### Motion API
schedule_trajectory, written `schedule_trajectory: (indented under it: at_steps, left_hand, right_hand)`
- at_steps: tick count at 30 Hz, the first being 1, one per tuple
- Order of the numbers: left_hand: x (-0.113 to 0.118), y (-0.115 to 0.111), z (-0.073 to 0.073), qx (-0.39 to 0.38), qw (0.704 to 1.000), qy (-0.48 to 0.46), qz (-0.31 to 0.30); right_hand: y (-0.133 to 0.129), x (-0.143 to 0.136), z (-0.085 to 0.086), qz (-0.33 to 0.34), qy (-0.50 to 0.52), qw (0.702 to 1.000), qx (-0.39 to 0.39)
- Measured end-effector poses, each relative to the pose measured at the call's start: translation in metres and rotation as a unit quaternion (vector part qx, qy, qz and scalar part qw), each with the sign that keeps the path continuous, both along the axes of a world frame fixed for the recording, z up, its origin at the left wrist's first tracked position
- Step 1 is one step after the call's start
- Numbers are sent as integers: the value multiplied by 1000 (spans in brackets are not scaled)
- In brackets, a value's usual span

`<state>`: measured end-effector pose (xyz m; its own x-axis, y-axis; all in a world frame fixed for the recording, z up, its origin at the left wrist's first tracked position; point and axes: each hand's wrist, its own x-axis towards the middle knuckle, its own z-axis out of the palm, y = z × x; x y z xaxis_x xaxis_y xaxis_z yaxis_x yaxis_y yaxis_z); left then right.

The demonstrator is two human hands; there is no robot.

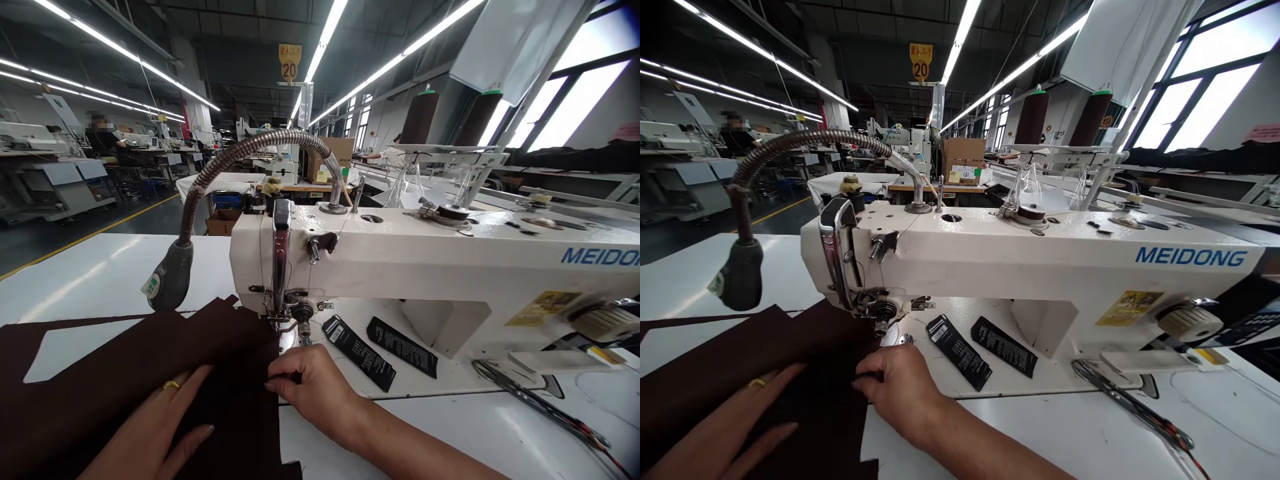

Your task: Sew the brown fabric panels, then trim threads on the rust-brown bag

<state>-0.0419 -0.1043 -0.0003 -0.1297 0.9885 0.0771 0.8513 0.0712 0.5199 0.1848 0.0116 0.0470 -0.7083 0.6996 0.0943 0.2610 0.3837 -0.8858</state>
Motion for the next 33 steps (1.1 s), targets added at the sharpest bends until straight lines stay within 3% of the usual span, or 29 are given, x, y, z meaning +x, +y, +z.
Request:
schedule_trajectory:
  at_steps: [4,8,10,16,23,33]
  left_hand:
    - [-6,19,26,-11,997,-40,60]
    - [11,42,46,-19,997,-64,29]
    - [21,50,45,-37,994,-99,9]
    - [25,61,34,-81,977,-188,60]
    - [24,60,35,-84,983,-155,43]
    - [22,57,28,-87,984,-148,37]
  right_hand:
    - [4,-6,-7,-23,5,997,79]
    - [6,-11,-12,-35,-15,992,118]
    - [6,-12,-11,-31,-29,990,136]
    - [9,-4,-7,-22,-70,990,123]
    - [10,-4,-13,-52,-54,996,40]
    - [11,-4,-13,-49,-37,997,37]
